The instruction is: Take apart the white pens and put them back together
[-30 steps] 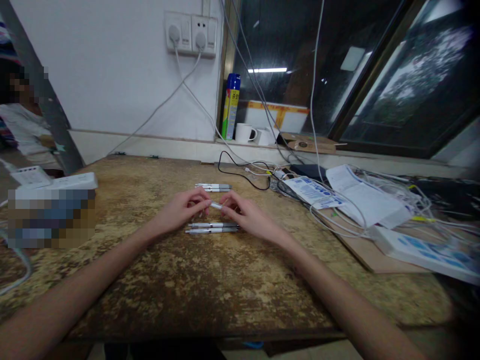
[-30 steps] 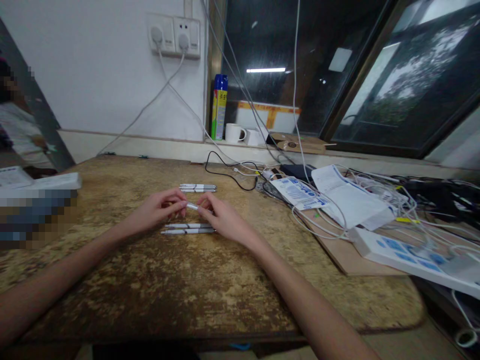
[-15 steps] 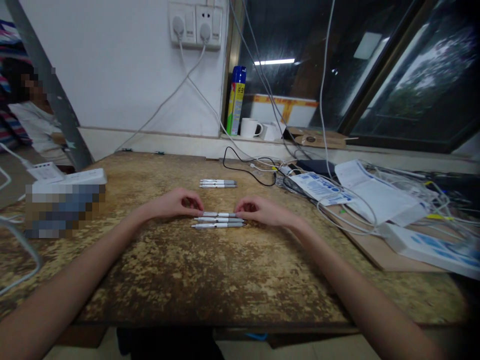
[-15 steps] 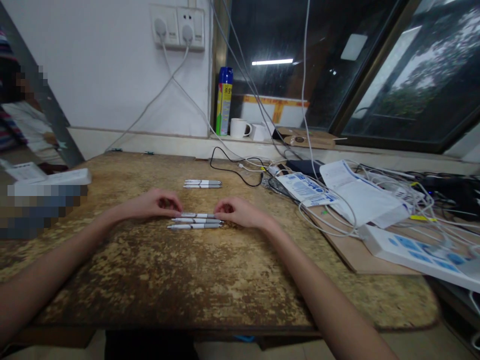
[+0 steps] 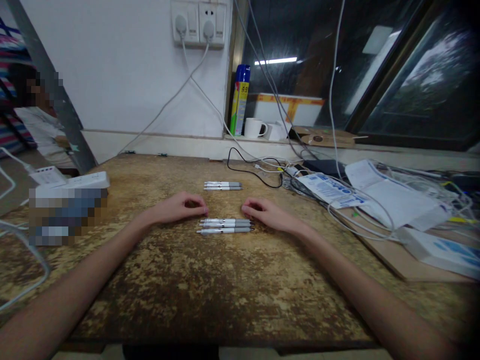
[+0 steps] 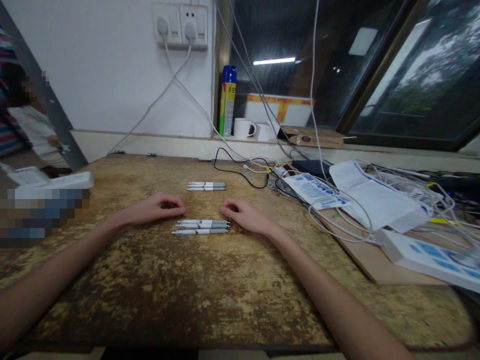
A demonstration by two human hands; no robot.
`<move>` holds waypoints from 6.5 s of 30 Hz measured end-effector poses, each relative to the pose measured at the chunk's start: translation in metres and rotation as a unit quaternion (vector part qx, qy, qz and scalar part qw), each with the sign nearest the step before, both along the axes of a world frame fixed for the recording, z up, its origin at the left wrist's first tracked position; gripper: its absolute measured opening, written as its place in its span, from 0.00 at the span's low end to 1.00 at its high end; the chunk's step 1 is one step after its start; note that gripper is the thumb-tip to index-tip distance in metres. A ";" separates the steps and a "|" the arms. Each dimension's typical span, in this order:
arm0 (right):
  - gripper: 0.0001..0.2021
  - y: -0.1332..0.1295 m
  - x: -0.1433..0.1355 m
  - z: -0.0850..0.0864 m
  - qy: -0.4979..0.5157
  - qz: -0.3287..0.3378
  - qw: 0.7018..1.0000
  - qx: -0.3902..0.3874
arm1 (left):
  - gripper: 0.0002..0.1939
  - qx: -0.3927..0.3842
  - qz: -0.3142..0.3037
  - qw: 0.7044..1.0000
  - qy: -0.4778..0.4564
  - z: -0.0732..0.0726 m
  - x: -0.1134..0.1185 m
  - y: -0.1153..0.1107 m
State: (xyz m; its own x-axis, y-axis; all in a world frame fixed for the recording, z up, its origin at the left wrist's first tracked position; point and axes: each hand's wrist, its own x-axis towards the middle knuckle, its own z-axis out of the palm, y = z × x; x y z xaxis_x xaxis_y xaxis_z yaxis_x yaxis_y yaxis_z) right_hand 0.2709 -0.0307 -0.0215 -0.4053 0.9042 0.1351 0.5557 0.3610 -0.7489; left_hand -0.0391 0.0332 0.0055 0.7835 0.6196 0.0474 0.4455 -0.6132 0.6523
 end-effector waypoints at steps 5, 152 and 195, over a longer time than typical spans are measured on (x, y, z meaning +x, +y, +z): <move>0.17 0.008 0.001 -0.009 -0.029 -0.066 0.994 0.086 | 0.17 0.181 0.101 0.977 -0.058 -0.023 0.003 0.011; 0.17 0.000 -0.040 0.007 0.130 -0.108 0.979 0.114 | 0.16 0.272 0.020 0.959 -0.076 0.002 0.023 -0.025; 0.19 0.015 -0.015 0.009 0.236 -0.236 0.935 0.123 | 0.15 0.222 0.118 0.963 -0.098 -0.006 0.014 -0.009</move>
